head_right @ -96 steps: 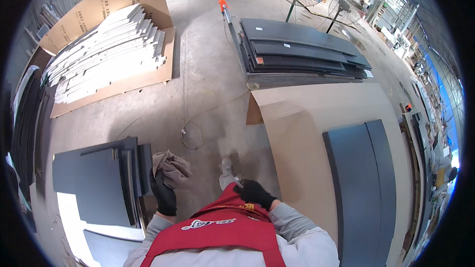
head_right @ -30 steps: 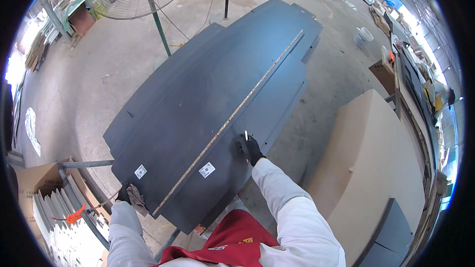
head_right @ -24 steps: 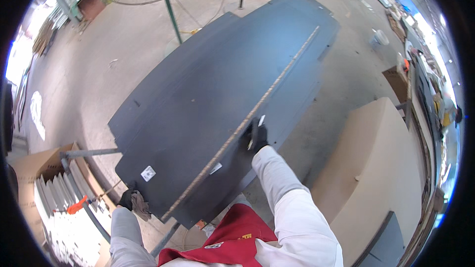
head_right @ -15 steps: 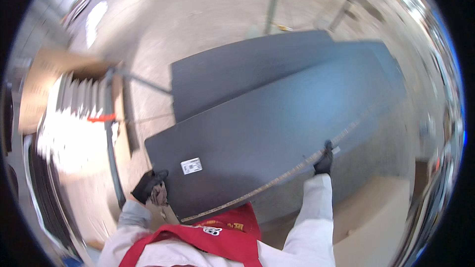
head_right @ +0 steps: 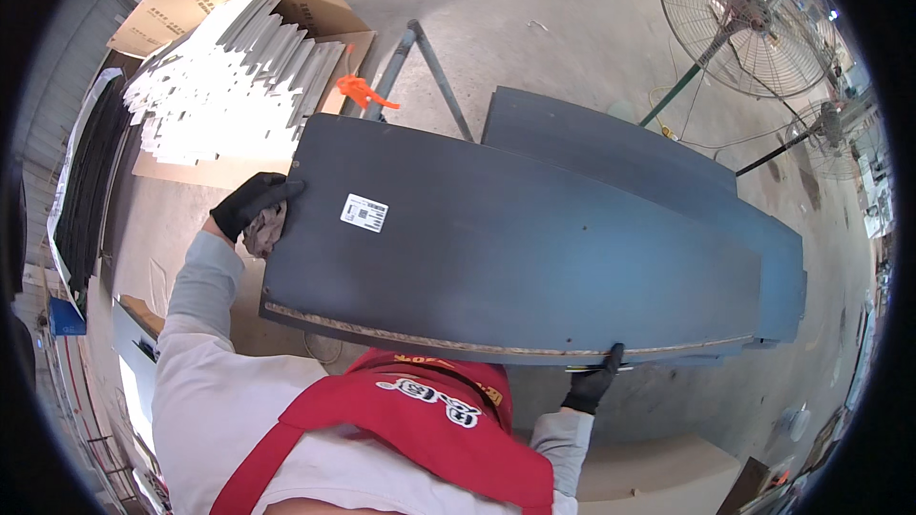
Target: The person uses a utility knife and a ruler to cut dark gray panels on a workbench. They repeatedly measure, score, and wipe the panels, then stack the cut pieces.
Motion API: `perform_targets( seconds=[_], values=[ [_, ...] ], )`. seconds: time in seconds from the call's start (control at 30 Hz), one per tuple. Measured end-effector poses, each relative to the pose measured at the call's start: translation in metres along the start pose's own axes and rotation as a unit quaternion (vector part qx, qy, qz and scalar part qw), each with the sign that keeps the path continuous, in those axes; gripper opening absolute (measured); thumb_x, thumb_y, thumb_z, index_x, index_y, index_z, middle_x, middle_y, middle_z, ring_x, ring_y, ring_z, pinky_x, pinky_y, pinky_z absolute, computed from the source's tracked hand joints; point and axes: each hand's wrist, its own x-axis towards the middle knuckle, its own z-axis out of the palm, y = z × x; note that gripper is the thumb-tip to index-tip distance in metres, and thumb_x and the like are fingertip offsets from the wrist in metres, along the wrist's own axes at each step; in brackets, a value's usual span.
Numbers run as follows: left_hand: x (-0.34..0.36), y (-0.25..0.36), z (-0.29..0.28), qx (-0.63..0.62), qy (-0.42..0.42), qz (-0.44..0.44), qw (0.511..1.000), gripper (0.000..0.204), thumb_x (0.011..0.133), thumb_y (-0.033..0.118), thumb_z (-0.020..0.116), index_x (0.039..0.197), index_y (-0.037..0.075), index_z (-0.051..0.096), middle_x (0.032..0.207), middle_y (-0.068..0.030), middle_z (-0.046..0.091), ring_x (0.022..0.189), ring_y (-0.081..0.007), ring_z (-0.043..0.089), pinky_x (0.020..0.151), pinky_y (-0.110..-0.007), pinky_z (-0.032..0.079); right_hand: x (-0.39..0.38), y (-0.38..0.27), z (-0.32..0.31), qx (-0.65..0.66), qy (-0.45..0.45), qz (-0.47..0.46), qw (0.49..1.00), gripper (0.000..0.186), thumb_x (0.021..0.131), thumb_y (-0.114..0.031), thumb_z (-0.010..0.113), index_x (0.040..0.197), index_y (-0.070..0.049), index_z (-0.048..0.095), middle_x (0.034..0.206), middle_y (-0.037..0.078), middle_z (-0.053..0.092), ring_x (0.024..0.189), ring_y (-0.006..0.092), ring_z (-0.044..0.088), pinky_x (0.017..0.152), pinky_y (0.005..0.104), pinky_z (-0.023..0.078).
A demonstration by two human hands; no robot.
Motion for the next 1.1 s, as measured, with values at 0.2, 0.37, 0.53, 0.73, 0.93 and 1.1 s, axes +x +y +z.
perform_targets(
  seconds=[0.2,0.37,0.53,0.73,0.93,1.1],
  values=[
    [0.026,-0.032,0.005,0.083,-0.015,-0.023,0.996,0.049,0.092,0.045,0.058,0.092,-0.003,0.067,0.079,-0.0071,0.066,0.071,-0.0157,0.057,0.073,-0.029,0.048,0.009,0.012,-0.015,-0.052,0.019,-0.006,0.998,0.037,0.097,-0.036,0.056,0.121,-0.008,0.058,0.118,0.004,0.059,0.111,0.0177,0.053,0.101,0.0347,0.039],
    [0.040,-0.073,-0.033,-0.079,-0.051,0.093,0.991,0.042,0.097,0.032,0.052,0.117,-0.004,0.061,0.099,-0.0125,0.068,0.082,-0.0192,0.064,0.078,-0.031,0.051,0.009,0.004,-0.029,-0.168,0.054,0.006,0.984,0.038,0.095,-0.043,0.057,0.108,-0.008,0.061,0.097,0.004,0.062,0.089,0.0155,0.058,0.079,0.0318,0.046],
    [-0.015,0.017,-0.038,-0.156,0.128,0.220,0.954,0.054,0.101,0.043,0.041,0.127,-0.003,0.055,0.108,-0.0160,0.065,0.097,-0.0202,0.062,0.088,-0.031,0.048,-0.015,-0.014,-0.034,-0.410,0.173,-0.020,0.895,0.042,0.090,-0.047,0.059,0.099,-0.006,0.061,0.077,0.005,0.063,0.068,0.0140,0.059,0.055,0.0280,0.039],
    [0.078,-0.008,0.045,0.180,0.204,0.346,0.898,0.044,0.088,0.023,0.061,0.129,0.008,0.053,0.111,-0.0120,0.063,0.103,-0.0239,0.061,0.091,-0.034,0.049,-0.036,0.006,0.037,-0.453,0.218,-0.161,0.849,0.031,0.094,-0.034,0.054,0.096,-0.002,0.057,0.079,0.003,0.059,0.068,0.0138,0.054,0.058,0.0288,0.039],
    [0.136,-0.036,0.043,0.296,0.273,0.351,0.845,0.037,0.084,0.015,0.063,0.120,0.013,0.061,0.117,-0.0132,0.062,0.110,-0.0303,0.060,0.095,-0.038,0.047,-0.019,-0.011,0.025,-0.561,0.137,-0.122,0.807,0.026,0.093,-0.028,0.054,0.089,-0.002,0.055,0.074,0.003,0.053,0.068,0.0134,0.049,0.063,0.0290,0.042],
    [0.105,-0.043,0.017,0.279,0.133,0.397,0.864,0.044,0.088,0.024,0.062,0.129,0.008,0.054,0.126,-0.0148,0.059,0.116,-0.0305,0.057,0.098,-0.040,0.046,-0.011,-0.003,0.016,-0.546,0.124,-0.121,0.820,0.022,0.091,-0.024,0.055,0.091,-0.002,0.054,0.080,0.004,0.056,0.073,0.0148,0.052,0.071,0.0315,0.043]
  ],
)
